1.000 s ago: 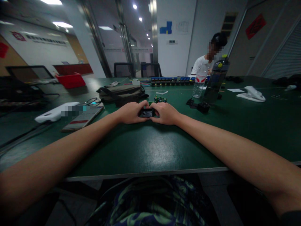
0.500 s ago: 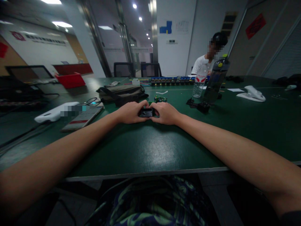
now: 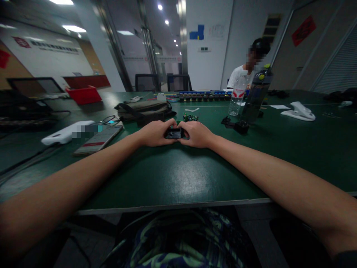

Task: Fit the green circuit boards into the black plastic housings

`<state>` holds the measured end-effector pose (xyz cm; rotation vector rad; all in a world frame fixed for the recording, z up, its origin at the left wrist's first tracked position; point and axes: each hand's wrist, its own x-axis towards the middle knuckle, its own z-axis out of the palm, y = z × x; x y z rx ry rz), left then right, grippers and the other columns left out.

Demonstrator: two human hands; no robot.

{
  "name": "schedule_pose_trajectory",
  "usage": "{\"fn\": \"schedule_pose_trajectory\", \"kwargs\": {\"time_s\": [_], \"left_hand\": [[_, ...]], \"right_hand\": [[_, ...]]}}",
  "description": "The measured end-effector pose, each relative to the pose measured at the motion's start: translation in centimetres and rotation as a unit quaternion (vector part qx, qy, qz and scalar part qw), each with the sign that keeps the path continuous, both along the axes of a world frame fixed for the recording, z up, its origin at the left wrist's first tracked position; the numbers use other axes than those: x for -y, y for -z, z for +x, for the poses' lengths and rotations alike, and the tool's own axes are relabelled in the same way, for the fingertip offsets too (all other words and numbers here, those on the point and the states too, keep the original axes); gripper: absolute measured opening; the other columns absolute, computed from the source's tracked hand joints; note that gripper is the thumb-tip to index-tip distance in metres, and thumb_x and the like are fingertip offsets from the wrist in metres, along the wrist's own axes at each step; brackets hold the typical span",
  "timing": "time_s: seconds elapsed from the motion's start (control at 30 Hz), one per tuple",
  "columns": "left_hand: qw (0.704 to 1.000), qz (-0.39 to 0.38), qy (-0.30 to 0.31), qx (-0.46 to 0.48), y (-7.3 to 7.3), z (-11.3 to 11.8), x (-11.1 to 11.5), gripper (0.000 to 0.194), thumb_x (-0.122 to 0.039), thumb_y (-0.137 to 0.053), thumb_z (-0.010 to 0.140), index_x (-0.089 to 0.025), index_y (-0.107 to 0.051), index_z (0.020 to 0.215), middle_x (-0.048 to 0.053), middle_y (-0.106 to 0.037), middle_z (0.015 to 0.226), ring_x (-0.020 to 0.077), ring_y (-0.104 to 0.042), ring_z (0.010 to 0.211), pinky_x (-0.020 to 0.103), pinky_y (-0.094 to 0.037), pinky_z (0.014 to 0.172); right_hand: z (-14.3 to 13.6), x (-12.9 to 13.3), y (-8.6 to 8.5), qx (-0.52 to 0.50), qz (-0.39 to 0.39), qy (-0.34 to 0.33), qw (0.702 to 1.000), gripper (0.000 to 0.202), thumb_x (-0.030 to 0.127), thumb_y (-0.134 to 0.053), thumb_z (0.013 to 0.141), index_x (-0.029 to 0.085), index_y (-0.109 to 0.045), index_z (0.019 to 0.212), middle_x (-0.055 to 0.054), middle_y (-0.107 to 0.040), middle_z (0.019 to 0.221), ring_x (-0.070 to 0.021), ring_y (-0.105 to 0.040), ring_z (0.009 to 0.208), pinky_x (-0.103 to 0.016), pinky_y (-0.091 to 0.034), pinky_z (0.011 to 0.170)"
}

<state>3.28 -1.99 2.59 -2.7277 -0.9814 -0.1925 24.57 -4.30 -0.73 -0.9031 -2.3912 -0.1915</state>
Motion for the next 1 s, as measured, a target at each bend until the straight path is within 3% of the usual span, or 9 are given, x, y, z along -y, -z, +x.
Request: {"fn": "schedule_pose_trajectory", "kwargs": {"time_s": [1.0], "left_hand": [[1.000, 0.000, -0.004, -0.003, 0.10, 0.01, -0.15, 0.051, -0.062, -0.051, 0.084, -0.021, -0.048, 0.114, 0.009, -0.071, 0.089, 0.0294, -0.070, 0.082, 0.031, -0.044, 0.063]], "right_hand": [[-0.03, 0.06, -0.02, 0.002, 0.001, 0.003, 1.000, 0.025, 0.028, -0.067, 0.078, 0.016, -0.060, 0.099, 0.000, -0.059, 0.070, -0.0164, -0.053, 0.065, -0.027, -0.038, 0.068]]}}
